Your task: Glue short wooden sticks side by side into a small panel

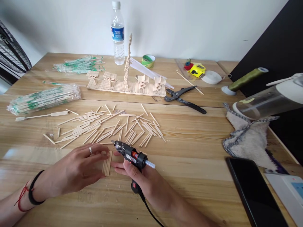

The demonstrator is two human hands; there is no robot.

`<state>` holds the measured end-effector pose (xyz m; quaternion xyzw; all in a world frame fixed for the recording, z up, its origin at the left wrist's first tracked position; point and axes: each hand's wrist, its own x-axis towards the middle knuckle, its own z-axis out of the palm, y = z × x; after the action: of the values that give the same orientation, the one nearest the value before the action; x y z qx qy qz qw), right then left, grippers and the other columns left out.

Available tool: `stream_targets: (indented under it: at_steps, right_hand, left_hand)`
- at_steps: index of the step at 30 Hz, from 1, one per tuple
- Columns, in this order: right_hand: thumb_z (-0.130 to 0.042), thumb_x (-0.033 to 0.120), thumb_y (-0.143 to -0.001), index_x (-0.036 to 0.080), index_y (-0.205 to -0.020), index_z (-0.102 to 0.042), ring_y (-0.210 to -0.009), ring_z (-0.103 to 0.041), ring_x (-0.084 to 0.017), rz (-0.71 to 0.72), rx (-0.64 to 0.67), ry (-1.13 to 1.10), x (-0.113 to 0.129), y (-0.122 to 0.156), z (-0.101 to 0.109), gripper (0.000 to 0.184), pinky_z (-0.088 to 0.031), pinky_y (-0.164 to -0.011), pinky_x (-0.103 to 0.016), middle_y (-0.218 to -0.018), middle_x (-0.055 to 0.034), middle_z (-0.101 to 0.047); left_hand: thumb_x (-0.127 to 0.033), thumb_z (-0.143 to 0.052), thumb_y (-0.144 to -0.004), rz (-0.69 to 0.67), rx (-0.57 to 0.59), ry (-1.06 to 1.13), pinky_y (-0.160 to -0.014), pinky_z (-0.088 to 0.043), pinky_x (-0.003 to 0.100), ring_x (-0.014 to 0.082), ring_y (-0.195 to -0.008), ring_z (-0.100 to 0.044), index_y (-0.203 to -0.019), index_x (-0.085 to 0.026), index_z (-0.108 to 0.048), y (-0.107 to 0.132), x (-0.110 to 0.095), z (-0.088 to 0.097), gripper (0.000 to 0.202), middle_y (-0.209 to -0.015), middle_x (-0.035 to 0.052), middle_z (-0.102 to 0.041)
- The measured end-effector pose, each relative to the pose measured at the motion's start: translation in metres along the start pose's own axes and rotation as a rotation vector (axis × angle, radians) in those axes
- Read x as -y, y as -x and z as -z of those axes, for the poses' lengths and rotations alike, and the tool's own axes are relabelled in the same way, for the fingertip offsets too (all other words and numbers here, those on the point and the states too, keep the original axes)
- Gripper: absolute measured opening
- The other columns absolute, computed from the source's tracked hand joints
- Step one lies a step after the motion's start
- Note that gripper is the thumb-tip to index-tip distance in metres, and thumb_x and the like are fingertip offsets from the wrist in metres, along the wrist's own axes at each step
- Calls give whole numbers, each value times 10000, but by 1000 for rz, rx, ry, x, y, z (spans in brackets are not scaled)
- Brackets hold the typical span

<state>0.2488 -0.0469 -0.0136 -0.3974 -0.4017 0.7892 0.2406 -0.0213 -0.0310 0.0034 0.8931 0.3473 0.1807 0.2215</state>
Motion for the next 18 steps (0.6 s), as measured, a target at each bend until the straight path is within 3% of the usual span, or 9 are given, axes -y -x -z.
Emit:
stream_targets:
  at_steps: [8,18]
  right_hand:
    - [-597,767,-1010,282,-1492,-626,-1412,-657,-417,-5,-23,13,1,2,-2,684,-510,-1159,-627,-1605,-156,-623]
    - [-615,733,-1021,295,-1510,-612,-1405,-661,-421,22,-14,9,1,2,-2,657,-562,-1103,-619,-1601,-158,-622]
  left_hand:
    - [-192,-792,-943,13,28,-34,-882,-638,409,287,-1037,-796,-1142,-185,-682,2,4,2,228,-1256,121,-776]
    - [-192,-775,-963,28,74,-42,-817,-596,392,264,-955,-787,-1164,-175,-695,0,2,5,217,-1251,109,-776]
